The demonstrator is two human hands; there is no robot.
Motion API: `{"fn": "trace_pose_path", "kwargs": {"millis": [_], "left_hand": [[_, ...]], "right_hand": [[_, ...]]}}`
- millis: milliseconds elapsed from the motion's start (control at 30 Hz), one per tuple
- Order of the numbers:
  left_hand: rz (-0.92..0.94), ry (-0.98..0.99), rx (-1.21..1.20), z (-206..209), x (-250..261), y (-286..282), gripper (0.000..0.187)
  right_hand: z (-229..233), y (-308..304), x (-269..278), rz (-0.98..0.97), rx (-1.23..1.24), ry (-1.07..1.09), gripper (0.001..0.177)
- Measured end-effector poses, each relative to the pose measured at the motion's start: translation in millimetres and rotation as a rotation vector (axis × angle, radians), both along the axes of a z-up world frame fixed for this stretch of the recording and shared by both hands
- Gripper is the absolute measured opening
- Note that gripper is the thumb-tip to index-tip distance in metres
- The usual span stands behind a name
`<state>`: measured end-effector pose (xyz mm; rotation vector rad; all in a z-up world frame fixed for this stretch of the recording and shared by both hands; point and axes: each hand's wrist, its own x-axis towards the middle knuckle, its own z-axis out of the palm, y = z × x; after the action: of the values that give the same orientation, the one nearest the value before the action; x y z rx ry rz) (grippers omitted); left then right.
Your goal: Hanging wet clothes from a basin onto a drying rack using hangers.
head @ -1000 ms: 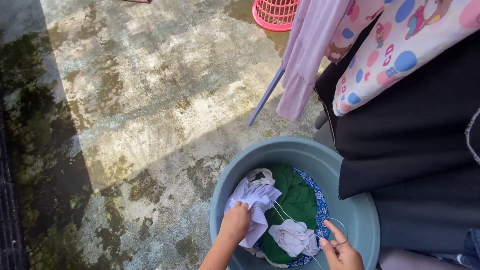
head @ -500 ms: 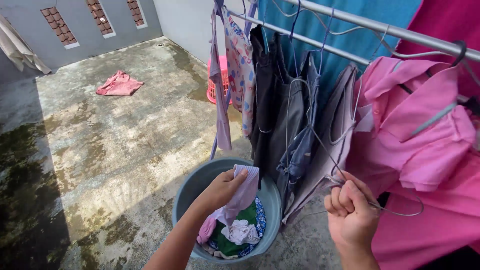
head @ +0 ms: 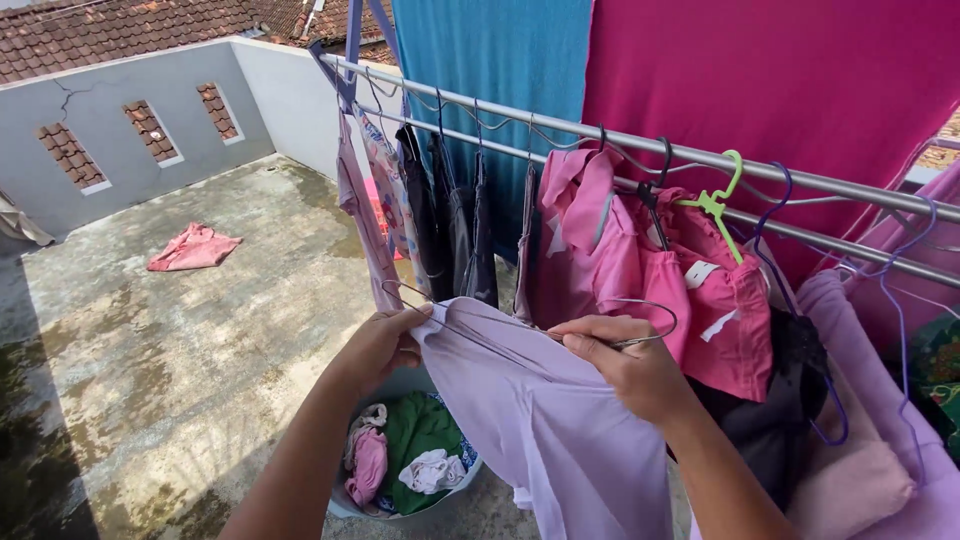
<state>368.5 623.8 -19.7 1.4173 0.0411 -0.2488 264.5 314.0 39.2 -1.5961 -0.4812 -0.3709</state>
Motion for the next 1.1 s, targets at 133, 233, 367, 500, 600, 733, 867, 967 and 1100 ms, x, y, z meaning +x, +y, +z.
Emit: {"fn": "trace_pose_path", "kwargs": {"millis": [133,233,367,500,600,733,867,967,1100], "left_hand": [[-0.050,0.025,-0.053,-25,-11,-24,0.027],[-0.093,-0.062,-0.072,-23,-12,-22,0.030],[-0.127,-0.204,-0.111,11,-3,-34,0.034],[-0.345,-0.574,0.205,91,-64,-93,0.033],[-0.534,-0.782,0.430,132,-106,-124,0.045],[-0.554,-0.803,0.960,144,-116,-138,0.052],[-0.421,-1.010,0.995,113,-102,-167,0.054],[-0.313,-0.891,0.886,120,-99,-163,0.055],[-0.436,-0.803,0.943,111,-103,-172,0.065]], "right_hand": [[57,-30,-29,-0.128,-0.514,0.069,0.015],[85,-37,-58,-0.234,-0.769,0.140,0.016],[77,-41,-52,-0.378,-1.240,0.192,0.026],[79,-39,-34,-0.291,-1.126,0.310,0.024],[92,-45,-37,-0.130,-0.740,0.361,0.018],[86,-76,-41,-0.054,-0.359,0.284,0.007],[82,-62,-68,-0.132,-0.256,0.256,0.003],[60,-80,-104,-0.398,-0.375,0.238,0.077],[11,-96,-177,-0.420,-0.718,0.577,0.026]]}}
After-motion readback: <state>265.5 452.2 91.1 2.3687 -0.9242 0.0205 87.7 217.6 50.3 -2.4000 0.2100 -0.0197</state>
